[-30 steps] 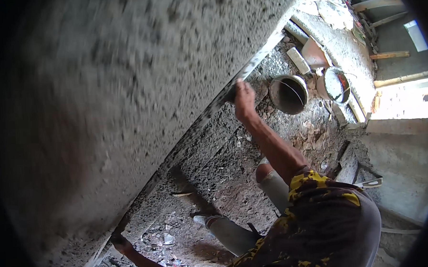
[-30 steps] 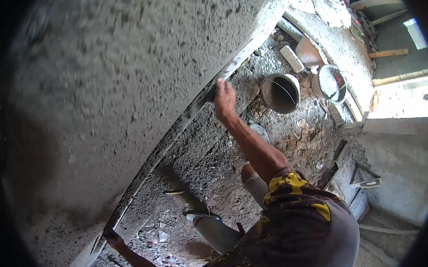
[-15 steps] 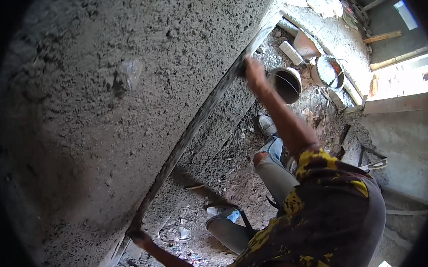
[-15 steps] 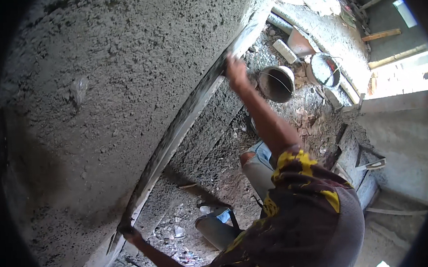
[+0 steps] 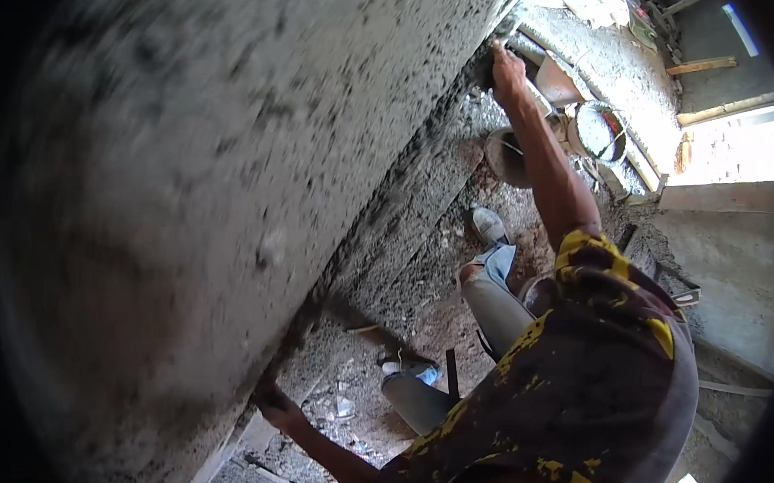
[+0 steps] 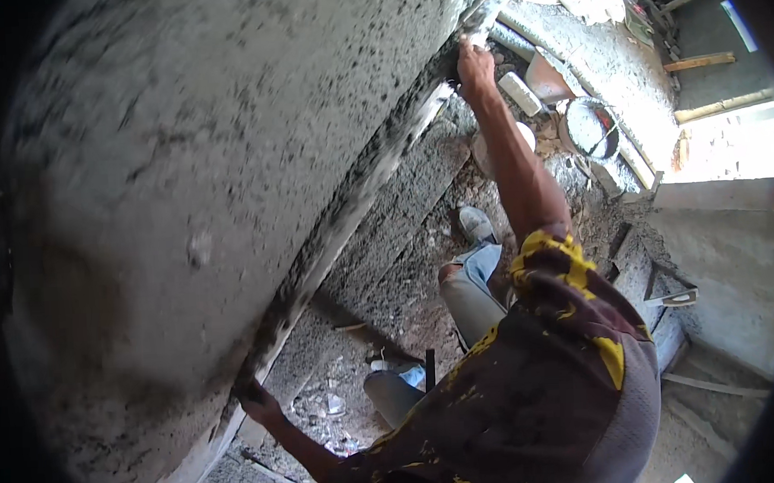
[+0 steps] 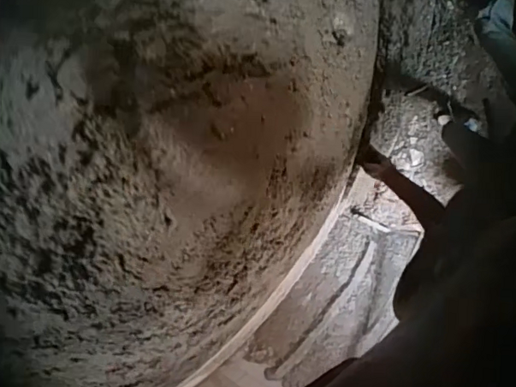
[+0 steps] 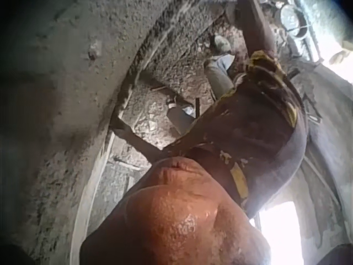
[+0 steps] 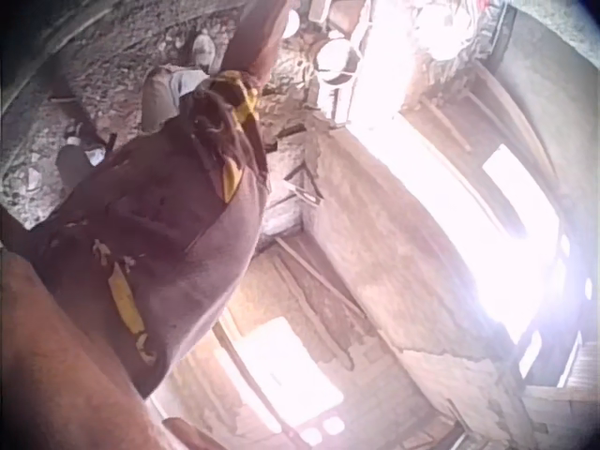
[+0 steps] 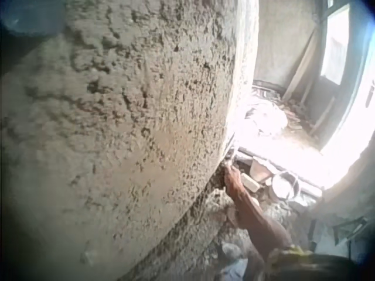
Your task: The person applies wet plaster from a bucket onto a wall with a trowel, levels the surface using a straight edge board, and smooths the plastered wall with a wooden plastering float.
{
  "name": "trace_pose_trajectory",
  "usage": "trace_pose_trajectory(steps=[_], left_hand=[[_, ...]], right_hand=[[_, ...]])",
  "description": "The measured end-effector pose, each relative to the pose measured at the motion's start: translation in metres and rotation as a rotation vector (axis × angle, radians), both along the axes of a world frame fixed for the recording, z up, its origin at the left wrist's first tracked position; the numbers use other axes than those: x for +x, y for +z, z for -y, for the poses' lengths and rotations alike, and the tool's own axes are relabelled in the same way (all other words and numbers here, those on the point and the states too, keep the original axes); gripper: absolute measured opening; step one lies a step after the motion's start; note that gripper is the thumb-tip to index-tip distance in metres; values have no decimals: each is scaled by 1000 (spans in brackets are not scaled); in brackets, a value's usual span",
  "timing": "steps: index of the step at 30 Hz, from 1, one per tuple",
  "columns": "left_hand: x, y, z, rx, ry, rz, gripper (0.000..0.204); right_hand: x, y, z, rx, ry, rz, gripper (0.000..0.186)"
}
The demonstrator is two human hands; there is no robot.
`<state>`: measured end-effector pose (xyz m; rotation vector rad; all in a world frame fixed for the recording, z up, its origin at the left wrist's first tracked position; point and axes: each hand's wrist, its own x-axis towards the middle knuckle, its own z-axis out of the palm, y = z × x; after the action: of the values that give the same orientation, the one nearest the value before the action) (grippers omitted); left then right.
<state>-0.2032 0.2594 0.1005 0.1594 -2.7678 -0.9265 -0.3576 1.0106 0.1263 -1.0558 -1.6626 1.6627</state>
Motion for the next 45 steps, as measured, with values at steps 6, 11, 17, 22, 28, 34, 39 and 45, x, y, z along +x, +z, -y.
trace_pose_trajectory(steps=[6, 11, 17, 22, 28, 34, 39, 45], left_hand=[[20, -18, 122, -253, 56, -82, 24], [28, -1, 234, -362, -99, -201, 28], [7, 30, 121, -156, 153, 116, 23], [-18, 89, -10, 336, 18, 40, 32], [-45, 5, -140, 1317, 674, -153, 27], [-34, -32, -183, 1542, 737, -208, 32], [-9, -42, -85, 825, 687, -399, 36], [-14, 76, 37, 1066, 748, -373, 32]], right_hand=[[9, -44, 95, -65, 126, 58, 39], [39, -70, 235, -193, 92, -68, 42], [10, -8, 109, -147, 51, -231, 31], [-9, 20, -4, 1242, 223, 46, 24], [-7, 3, 7, 1072, 556, -84, 20], [6, -11, 1, 1254, 585, -97, 17], [15, -7, 3, 1373, 573, -47, 18], [18, 21, 29, 1659, 467, 21, 21]])
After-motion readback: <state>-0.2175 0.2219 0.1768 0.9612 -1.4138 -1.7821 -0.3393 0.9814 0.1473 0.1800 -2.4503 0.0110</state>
